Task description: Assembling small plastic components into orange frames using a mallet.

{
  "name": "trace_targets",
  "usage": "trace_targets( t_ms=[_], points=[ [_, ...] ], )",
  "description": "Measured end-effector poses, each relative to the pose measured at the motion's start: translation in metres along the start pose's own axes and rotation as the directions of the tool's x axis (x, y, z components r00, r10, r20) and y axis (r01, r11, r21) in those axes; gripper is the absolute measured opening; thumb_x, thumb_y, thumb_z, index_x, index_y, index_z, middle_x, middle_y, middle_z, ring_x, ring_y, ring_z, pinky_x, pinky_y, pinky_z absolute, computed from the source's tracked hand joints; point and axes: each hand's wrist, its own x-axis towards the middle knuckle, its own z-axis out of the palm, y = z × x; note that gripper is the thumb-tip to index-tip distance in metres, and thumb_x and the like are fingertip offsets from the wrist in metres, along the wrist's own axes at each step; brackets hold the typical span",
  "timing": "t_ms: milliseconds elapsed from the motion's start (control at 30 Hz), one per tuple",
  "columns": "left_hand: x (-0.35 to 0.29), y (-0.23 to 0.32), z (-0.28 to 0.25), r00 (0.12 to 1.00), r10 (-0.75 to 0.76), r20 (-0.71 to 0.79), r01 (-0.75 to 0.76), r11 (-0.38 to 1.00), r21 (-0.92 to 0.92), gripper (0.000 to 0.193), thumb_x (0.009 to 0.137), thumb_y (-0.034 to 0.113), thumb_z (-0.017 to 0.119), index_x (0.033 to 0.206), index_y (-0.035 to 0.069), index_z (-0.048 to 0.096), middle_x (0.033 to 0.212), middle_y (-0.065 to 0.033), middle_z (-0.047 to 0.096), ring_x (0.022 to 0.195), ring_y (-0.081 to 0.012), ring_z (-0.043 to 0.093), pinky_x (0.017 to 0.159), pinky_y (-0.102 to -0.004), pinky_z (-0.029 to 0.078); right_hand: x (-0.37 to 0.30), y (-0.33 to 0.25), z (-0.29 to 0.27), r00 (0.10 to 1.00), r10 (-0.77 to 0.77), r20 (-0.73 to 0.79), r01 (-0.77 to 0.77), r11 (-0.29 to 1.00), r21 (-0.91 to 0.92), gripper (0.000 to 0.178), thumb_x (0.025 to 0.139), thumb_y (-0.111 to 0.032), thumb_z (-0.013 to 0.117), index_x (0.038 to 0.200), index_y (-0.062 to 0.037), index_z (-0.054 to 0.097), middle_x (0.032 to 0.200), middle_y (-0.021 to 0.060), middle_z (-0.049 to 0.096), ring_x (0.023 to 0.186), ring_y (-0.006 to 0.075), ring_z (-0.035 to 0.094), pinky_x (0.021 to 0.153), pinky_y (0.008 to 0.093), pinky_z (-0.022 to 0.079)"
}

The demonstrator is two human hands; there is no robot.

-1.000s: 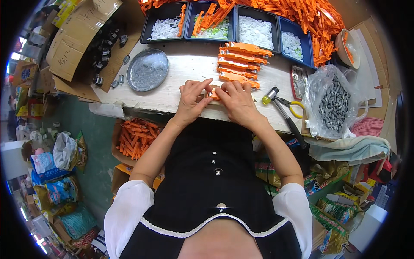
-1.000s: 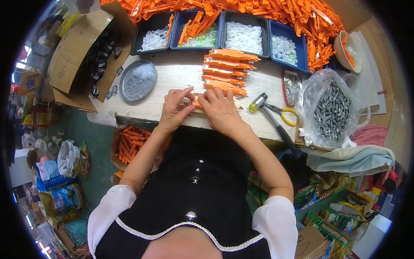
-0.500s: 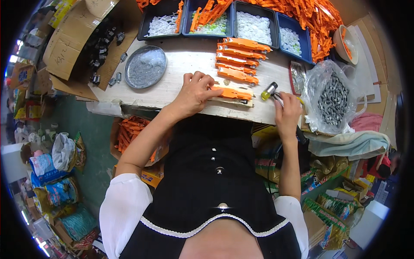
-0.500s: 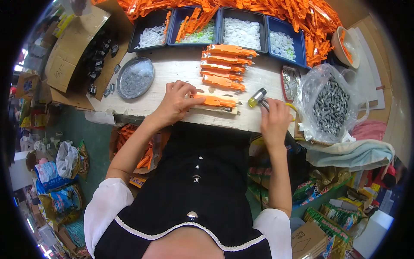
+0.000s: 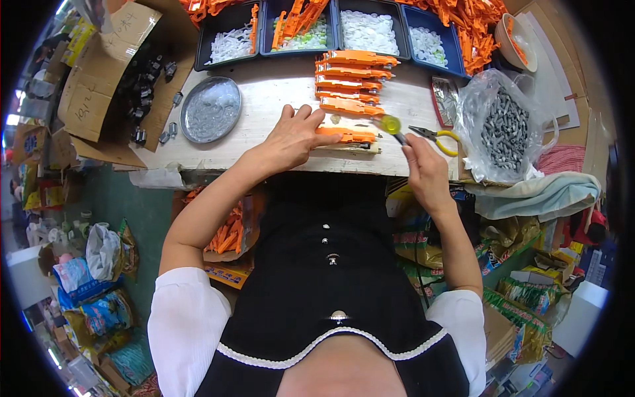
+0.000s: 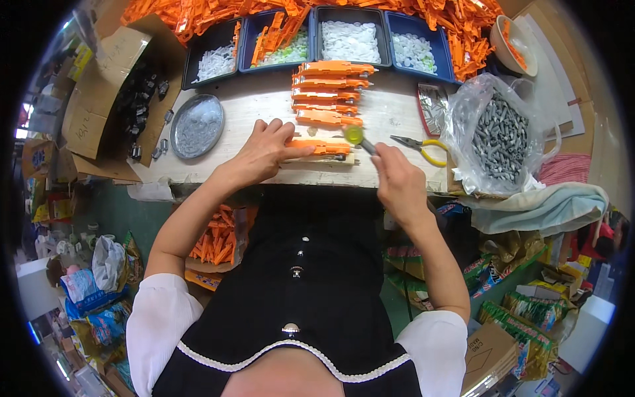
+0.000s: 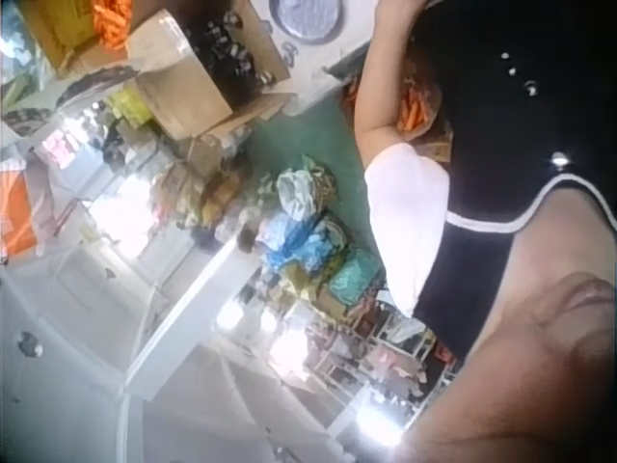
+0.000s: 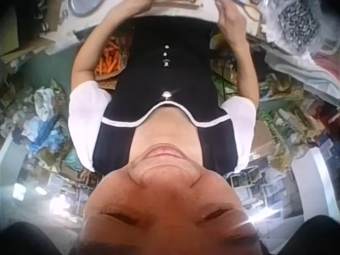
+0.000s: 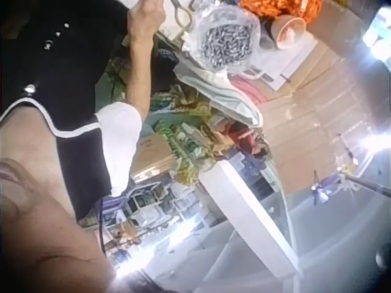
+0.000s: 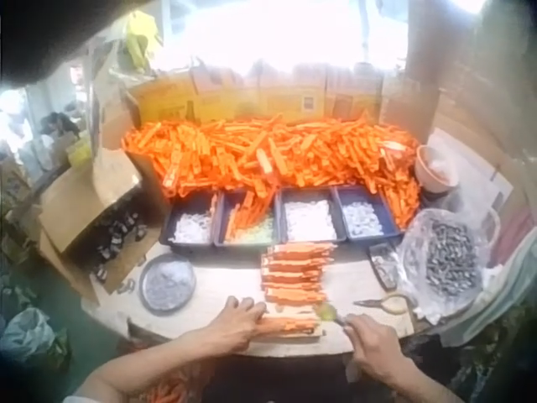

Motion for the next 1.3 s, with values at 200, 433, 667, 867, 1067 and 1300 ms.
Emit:
trace_targets(
  t_ms=[200, 433, 667, 867, 1067, 1300],
  points=[
    [0.006, 0.001, -0.005, 0.997, -0.027, 0.067, 0.028, 1.0, -0.011, 0.058, 0.071, -0.007, 0.052, 0.113, 0.031, 0.06, 0.091, -0.0069, 0.046, 0.087, -0.0213, 0.044, 0.072, -0.0336, 0.032, 0.02, -0.006, 0.006, 0.944, 0.06, 0.324, 0.029, 0.964, -0.263, 0.014, 0.088, -0.018, 0.049, 0.093, -0.0061, 0.054, 0.078, 0.0165, 0.06, 0.067, 0.0364, 0.057, 0.057, 0.042, 0.044],
    [0.008, 0.003, -0.005, 0.991, -0.06, 0.118, 0.064, 0.997, -0.032, 0.049, 0.074, -0.004, 0.049, 0.11, 0.027, 0.063, 0.101, -0.0091, 0.048, 0.096, -0.0232, 0.045, 0.075, -0.0353, 0.033, 0.012, -0.016, 0.011, 0.934, 0.048, 0.353, 0.092, 0.925, -0.369, 0.015, 0.089, -0.02, 0.048, 0.086, -0.0057, 0.05, 0.068, 0.015, 0.058, 0.059, 0.0341, 0.057, 0.051, 0.0433, 0.044],
    [0.01, 0.008, -0.011, 0.986, -0.067, 0.151, 0.068, 0.998, 0.0, 0.046, 0.074, -0.003, 0.051, 0.109, 0.024, 0.063, 0.099, -0.0088, 0.05, 0.096, -0.0223, 0.046, 0.074, -0.035, 0.033, 0.014, -0.02, 0.014, 0.967, 0.002, 0.253, 0.071, 0.958, -0.276, 0.019, 0.09, -0.025, 0.045, 0.084, -0.0064, 0.045, 0.066, 0.0146, 0.059, 0.057, 0.0338, 0.058, 0.049, 0.0443, 0.043],
    [0.01, 0.009, -0.009, 0.988, -0.069, 0.135, 0.067, 0.998, 0.013, 0.041, 0.076, -0.001, 0.05, 0.106, 0.023, 0.064, 0.099, -0.0089, 0.05, 0.098, -0.022, 0.046, 0.075, -0.035, 0.034, 0.023, -0.014, 0.01, 0.927, 0.068, 0.368, 0.057, 0.946, -0.319, 0.021, 0.091, -0.025, 0.044, 0.082, -0.006, 0.047, 0.061, 0.0144, 0.058, 0.056, 0.0342, 0.056, 0.048, 0.0435, 0.042],
    [0.01, 0.009, -0.009, 0.989, -0.073, 0.125, 0.073, 0.997, 0.003, 0.041, 0.075, -0.002, 0.051, 0.106, 0.023, 0.065, 0.1, -0.0084, 0.051, 0.098, -0.022, 0.046, 0.076, -0.035, 0.034, 0.017, -0.019, 0.007, 0.99, -0.072, 0.118, 0.099, 0.967, -0.234, 0.019, 0.09, -0.024, 0.046, 0.081, -0.0078, 0.048, 0.059, 0.0127, 0.056, 0.053, 0.032, 0.056, 0.046, 0.0402, 0.042],
    [0.01, 0.002, 0.003, 0.994, -0.094, 0.057, 0.1, 0.988, -0.116, 0.038, 0.073, 0.001, 0.055, 0.105, 0.019, 0.065, 0.097, -0.009, 0.052, 0.093, -0.0246, 0.048, 0.075, -0.0362, 0.041, 0.028, -0.009, 0.014, 0.945, 0.002, 0.326, 0.105, 0.944, -0.312, 0.026, 0.09, -0.029, 0.046, 0.08, -0.0059, 0.047, 0.058, 0.0139, 0.057, 0.053, 0.0342, 0.056, 0.047, 0.0441, 0.041]
  ],
)
